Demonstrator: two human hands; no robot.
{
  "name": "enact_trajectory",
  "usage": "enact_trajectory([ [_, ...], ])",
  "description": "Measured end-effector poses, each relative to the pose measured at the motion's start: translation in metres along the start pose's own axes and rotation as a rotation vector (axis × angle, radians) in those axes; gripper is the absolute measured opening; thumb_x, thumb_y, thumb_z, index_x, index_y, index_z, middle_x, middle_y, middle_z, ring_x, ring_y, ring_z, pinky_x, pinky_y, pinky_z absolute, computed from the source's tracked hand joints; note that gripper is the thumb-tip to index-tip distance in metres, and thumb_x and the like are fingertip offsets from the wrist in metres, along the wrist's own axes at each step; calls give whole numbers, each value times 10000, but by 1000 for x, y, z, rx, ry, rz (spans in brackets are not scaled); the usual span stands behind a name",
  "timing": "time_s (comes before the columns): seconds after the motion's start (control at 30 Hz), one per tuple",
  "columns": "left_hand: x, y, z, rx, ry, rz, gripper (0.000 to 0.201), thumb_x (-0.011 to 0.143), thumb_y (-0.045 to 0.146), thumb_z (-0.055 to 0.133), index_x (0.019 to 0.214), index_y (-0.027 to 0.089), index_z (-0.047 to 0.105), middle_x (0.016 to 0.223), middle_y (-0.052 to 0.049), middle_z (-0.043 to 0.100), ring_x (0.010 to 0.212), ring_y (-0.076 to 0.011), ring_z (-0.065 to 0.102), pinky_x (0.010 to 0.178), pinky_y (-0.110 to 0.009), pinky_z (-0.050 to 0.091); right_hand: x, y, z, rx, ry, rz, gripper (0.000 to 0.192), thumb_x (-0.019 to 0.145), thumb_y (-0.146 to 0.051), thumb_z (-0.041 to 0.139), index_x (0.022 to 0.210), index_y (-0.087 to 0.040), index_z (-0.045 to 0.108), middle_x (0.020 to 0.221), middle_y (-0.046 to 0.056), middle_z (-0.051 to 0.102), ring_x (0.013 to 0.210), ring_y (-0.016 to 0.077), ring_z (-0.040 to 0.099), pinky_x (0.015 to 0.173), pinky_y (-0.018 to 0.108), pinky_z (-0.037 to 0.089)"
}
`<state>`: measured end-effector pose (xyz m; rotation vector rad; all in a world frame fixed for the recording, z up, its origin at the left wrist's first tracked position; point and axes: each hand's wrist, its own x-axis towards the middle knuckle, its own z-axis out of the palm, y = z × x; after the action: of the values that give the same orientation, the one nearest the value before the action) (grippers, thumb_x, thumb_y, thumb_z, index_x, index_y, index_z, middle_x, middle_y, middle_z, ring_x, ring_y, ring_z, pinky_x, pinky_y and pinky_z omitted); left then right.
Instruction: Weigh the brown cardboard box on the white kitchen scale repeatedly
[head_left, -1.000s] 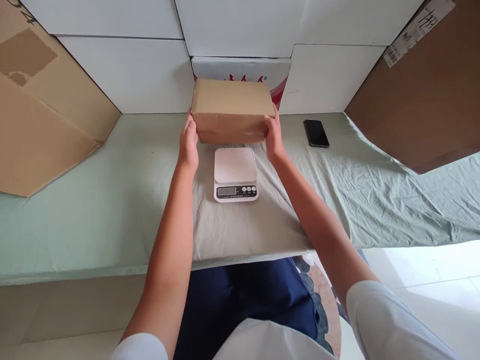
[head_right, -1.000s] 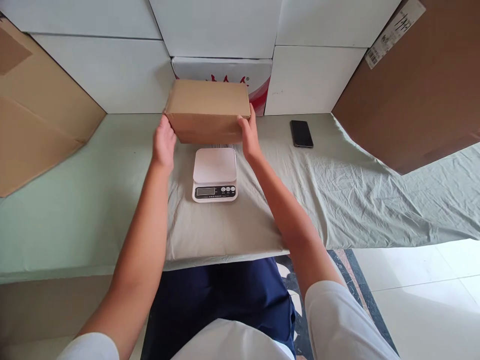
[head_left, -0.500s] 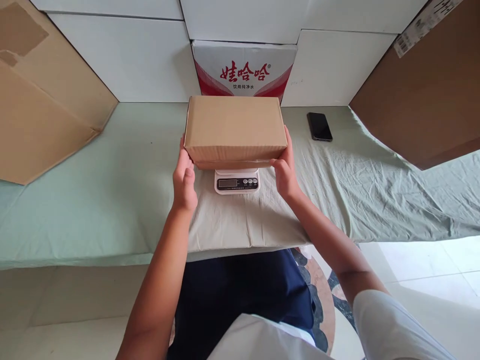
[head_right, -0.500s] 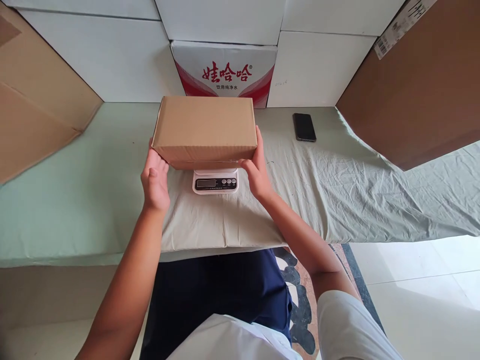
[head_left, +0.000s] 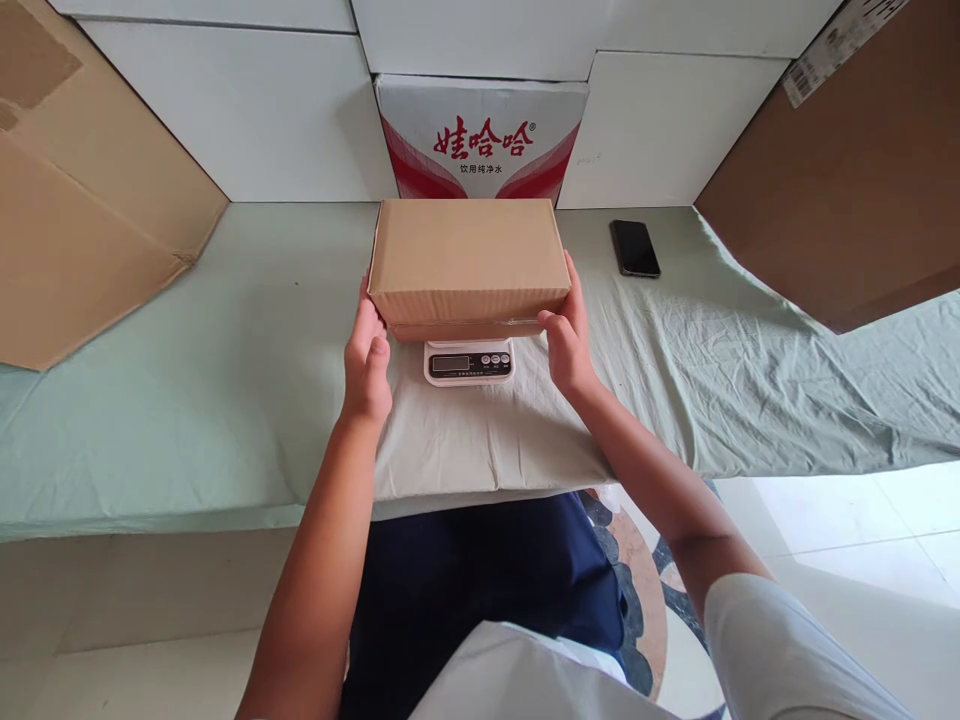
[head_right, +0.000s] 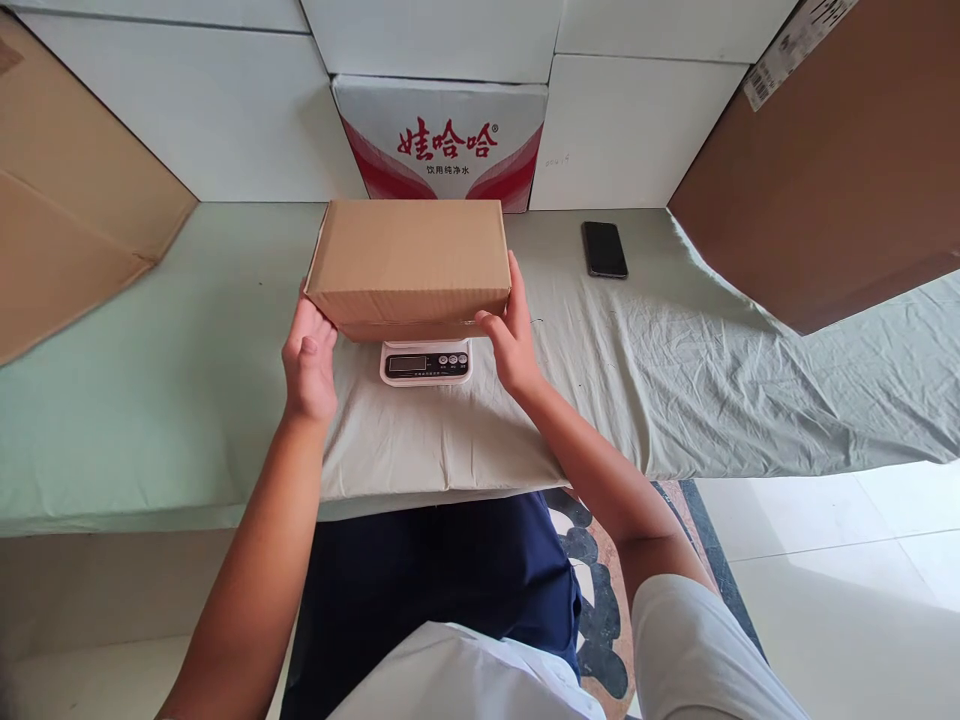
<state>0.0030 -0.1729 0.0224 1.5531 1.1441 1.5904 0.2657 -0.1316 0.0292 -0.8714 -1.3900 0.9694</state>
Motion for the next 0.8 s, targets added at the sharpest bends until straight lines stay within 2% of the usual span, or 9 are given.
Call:
enact_trajectory([
  [0.2, 3, -2, 0, -12, -5, -3, 911, 854, 866, 471, 1603, 348, 468, 1697, -36, 468, 1638, -322, 335, 1342, -444, 303, 3, 3, 1, -18, 2, -22, 779, 860, -580, 575, 1586, -419, 343, 1748, -75, 347, 1664, 304, 279, 1406, 550, 246],
  [0.4, 5, -2, 1, -22, -3, 8, 895, 863, 847, 480, 1594, 331, 486, 1680, -47, 492, 1615, -325, 384, 1328, -441, 330, 3, 2, 2, -1, -3, -38, 782, 856, -569, 596, 1582, -396, 363, 1765, -68, 323, 1676, 294, 254, 1421, 522, 195],
  [0.7, 6, -10, -2, -13, 9, -4, 914, 858, 847, 491, 1612, 333, 454, 1723, -47, 428, 1647, -321, 313, 1334, -445, 313, 6, 7, 1, 5, 7, -3, 781, 861, -577, 573, 1585, -402, 337, 1767, -77, 319, 1675, 283, 253, 1414, 533, 219],
  [0.8, 6, -13, -3, -47, 7, 26, 858, 883, 795, 523, 1610, 343, 463, 1724, -41, 429, 1643, -328, 321, 1333, -451, 320, 6, 9, 0, 11, 8, 8, 804, 861, -603, 574, 1595, -394, 322, 1774, -71, 302, 1683, 288, 231, 1413, 537, 220],
])
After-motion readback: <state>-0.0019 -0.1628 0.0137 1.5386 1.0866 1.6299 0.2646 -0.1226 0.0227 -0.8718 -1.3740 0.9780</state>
